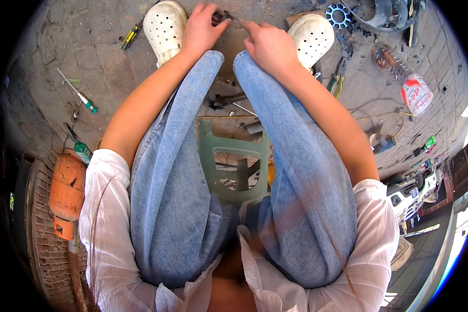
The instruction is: The person sits on a low stool in a cluttered workshop, using a hammer and pliers to work on small metal gears and mechanical components. They repeatedly strike the parts with the hammer and use pliers to adjust or remove small pieces, occasionally inspecting the components closely.
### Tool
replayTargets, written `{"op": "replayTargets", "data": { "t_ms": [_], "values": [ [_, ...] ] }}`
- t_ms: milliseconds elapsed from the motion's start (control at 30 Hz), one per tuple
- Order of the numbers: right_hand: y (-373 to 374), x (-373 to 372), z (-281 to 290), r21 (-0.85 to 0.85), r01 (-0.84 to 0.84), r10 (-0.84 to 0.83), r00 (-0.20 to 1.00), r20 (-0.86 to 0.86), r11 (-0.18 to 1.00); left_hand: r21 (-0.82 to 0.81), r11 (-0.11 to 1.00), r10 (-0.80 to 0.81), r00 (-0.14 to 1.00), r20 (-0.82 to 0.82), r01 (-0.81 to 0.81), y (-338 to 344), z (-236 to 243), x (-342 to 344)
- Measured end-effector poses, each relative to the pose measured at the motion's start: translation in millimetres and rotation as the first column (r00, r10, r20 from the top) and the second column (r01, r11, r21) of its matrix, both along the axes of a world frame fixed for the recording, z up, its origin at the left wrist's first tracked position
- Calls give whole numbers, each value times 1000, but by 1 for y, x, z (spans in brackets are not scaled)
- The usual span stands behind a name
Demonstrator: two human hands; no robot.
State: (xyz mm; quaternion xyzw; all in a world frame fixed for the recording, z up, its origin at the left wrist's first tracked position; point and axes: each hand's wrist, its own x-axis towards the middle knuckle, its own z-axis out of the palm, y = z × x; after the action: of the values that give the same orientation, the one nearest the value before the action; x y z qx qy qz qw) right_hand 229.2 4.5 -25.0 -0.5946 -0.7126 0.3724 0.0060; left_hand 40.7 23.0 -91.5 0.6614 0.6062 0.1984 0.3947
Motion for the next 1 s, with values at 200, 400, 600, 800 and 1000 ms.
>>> {"op": "replayTargets", "data": {
  "t_ms": [200,400,600,800,1000],
  "values": [
    [1,-1,3,9,-29,29,999,28,1000,-1,1000,-22,999,25,22,2,1,-1],
    [1,-3,7,-4,-60,60,997,57,998,14,1000,0,1000,13,0,-1,-8,-2],
    [-5,3,3,15,-42,41,999,34,999,12,1000,25,999,34,-26,0,-5,-1],
    [-5,3,5,24,-39,39,999,16,999,22,999,27,999,40,-28,0,-8,-2],
    [-4,-2,5,32,-37,36,999,35,999,36,999,12,999,42,-13,1,-5,-2]
  ]
}}
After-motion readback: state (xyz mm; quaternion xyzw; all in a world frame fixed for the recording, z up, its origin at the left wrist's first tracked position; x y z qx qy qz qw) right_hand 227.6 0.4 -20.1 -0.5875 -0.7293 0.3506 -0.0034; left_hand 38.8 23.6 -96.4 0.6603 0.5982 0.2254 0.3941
